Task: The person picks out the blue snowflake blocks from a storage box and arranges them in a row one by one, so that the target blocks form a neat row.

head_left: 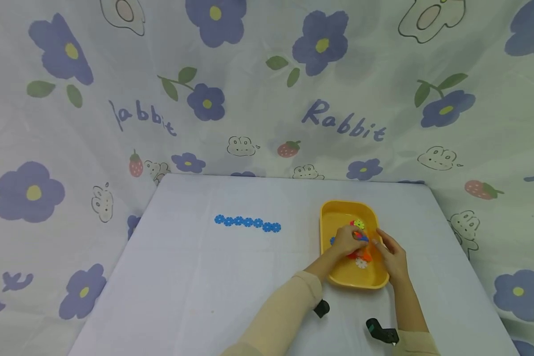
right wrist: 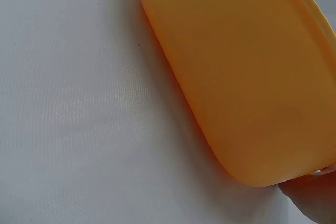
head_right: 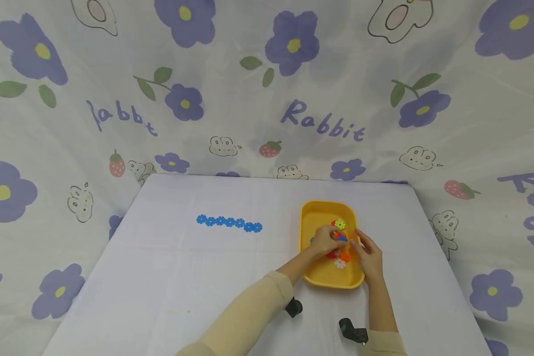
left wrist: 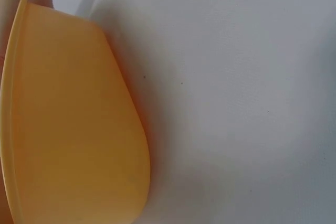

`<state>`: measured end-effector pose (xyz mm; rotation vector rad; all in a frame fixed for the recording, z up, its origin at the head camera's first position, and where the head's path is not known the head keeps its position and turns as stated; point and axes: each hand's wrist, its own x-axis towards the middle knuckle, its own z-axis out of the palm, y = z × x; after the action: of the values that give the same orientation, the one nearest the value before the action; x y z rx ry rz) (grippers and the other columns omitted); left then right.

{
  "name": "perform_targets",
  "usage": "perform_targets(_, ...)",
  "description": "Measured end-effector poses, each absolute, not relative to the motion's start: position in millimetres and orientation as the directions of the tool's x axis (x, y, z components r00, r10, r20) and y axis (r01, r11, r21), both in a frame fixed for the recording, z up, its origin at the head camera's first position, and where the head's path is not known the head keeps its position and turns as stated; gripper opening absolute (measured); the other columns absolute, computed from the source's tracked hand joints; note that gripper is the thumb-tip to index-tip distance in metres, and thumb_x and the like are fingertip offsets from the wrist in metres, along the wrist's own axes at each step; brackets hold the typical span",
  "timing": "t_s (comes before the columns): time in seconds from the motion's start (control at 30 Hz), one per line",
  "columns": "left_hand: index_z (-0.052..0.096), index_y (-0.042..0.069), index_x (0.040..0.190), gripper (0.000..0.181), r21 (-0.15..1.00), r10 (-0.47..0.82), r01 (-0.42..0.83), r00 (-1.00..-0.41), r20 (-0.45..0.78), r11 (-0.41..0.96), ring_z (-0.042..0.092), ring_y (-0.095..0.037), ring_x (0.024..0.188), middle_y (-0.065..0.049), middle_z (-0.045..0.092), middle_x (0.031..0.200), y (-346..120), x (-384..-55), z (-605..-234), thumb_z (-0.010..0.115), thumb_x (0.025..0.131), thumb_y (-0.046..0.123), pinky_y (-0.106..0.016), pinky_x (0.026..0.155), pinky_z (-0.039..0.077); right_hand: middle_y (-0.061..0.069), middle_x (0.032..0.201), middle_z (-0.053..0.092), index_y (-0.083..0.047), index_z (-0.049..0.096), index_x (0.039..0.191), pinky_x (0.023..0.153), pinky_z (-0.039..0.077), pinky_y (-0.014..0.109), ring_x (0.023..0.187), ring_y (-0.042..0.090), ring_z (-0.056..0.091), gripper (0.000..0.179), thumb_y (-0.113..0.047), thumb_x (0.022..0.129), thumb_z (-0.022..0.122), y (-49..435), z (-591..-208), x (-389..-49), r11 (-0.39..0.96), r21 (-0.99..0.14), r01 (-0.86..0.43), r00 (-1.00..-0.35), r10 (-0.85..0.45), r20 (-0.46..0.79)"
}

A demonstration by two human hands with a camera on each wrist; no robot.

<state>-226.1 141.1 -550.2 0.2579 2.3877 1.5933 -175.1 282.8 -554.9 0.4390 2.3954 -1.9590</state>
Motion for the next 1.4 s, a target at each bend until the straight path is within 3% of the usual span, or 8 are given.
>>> perform_targets(0.07, 0.072, 0.005, 0.102, 0.022, 0.920, 0.294, 0.029, -0.951, -0.095, 0.392, 0.039, -0.002, 0.038, 0.004, 0.046, 0.048, 140, -227, -549, 0.073, 0.081, 0.009, -0.012, 0.038, 0.031, 0.009, 0.153, 0.027, -0.009, 0.039, 0.143, 0.112, 0.023, 0.040, 0.142, 0.026, 0.020, 0.058, -0.035, 0.094, 0.057, 282, -555, -175, 0.178, -0.959, 0.223, -0.961, 0.206, -0.185)
perform_targets(0.13, 0.072, 0.005, 0.105, 0.024, 0.924, 0.305, 0.042, -0.949, -0.082, 0.380, 0.042, -0.001, 0.043, 0.001, 0.053, 0.054, 139, -226, -549, 0.073, 0.081, 0.007, -0.011, 0.042, 0.033, 0.009, 0.153, 0.027, -0.009, 0.039, 0.143, 0.111, 0.024, 0.040, 0.142, 0.027, 0.019, 0.059, -0.035, 0.094, 0.056, 282, -556, -175, 0.182, -0.958, 0.219, -0.963, 0.201, -0.182)
perform_targets(0.23, 0.073, 0.004, 0.102, 0.026, 0.935, 0.324, 0.052, -0.943, -0.070, 0.352, 0.052, -0.002, 0.058, -0.006, 0.068, 0.074, 136, -226, -548, 0.077, 0.076, 0.007, -0.011, 0.052, 0.041, 0.010, 0.153, 0.028, -0.009, 0.040, 0.143, 0.111, 0.025, 0.036, 0.142, 0.026, 0.020, 0.058, -0.035, 0.094, 0.056, 282, -556, -175, 0.183, -0.959, 0.215, -0.964, 0.200, -0.177)
perform_targets(0.33, 0.073, 0.004, 0.100, 0.031, 0.947, 0.333, 0.032, -0.939, -0.081, 0.320, 0.055, -0.004, 0.072, -0.008, 0.070, 0.094, 135, -227, -548, 0.082, 0.070, 0.008, -0.012, 0.061, 0.046, 0.010, 0.152, 0.029, -0.009, 0.040, 0.143, 0.110, 0.026, 0.033, 0.142, 0.025, 0.020, 0.058, -0.035, 0.093, 0.056, 282, -556, -176, 0.186, -0.959, 0.215, -0.964, 0.198, -0.178)
perform_targets(0.63, 0.075, 0.009, 0.099, 0.035, 0.961, 0.324, -0.050, -0.936, -0.141, 0.272, 0.053, 0.001, 0.090, 0.006, 0.069, 0.098, 134, -227, -547, 0.085, 0.065, 0.007, -0.012, 0.079, 0.045, 0.011, 0.153, 0.027, -0.010, 0.039, 0.143, 0.110, 0.026, 0.035, 0.142, 0.026, 0.019, 0.059, -0.036, 0.094, 0.056, 282, -557, -176, 0.202, -0.953, 0.225, -0.964, 0.192, -0.187)
perform_targets(0.97, 0.071, 0.003, 0.100, 0.032, 0.981, 0.367, 0.015, -0.929, -0.058, 0.195, 0.060, -0.001, 0.068, 0.000, 0.070, 0.084, 116, -228, -537, 0.082, 0.071, 0.007, -0.014, 0.066, 0.051, 0.011, 0.153, 0.027, -0.010, 0.040, 0.143, 0.111, 0.025, 0.032, 0.142, 0.027, 0.019, 0.059, -0.038, 0.093, 0.056, 285, -558, -175, 0.190, -0.955, 0.228, -0.962, 0.194, -0.191)
perform_targets(1.23, 0.069, 0.000, 0.104, 0.035, 0.970, 0.393, 0.164, -0.916, 0.082, 0.179, 0.059, 0.000, 0.074, -0.005, 0.071, 0.096, 91, -234, -523, 0.080, 0.073, 0.011, -0.014, 0.070, 0.050, 0.011, 0.153, 0.027, -0.012, 0.040, 0.143, 0.109, 0.027, 0.028, 0.141, 0.026, 0.020, 0.059, -0.038, 0.093, 0.056, 283, -556, -176, 0.188, -0.950, 0.251, -0.955, 0.211, -0.210)
perform_targets(1.4, 0.070, 0.000, 0.100, 0.031, 0.965, 0.299, 0.208, -0.942, 0.152, 0.163, 0.058, -0.002, 0.073, -0.006, 0.069, 0.090, 65, -243, -516, 0.080, 0.073, 0.012, -0.016, 0.069, 0.051, 0.011, 0.153, 0.026, -0.013, 0.039, 0.144, 0.110, 0.026, 0.031, 0.142, 0.025, 0.020, 0.059, -0.038, 0.093, 0.056, 281, -553, -177, 0.177, -0.945, 0.274, -0.947, 0.220, -0.233)
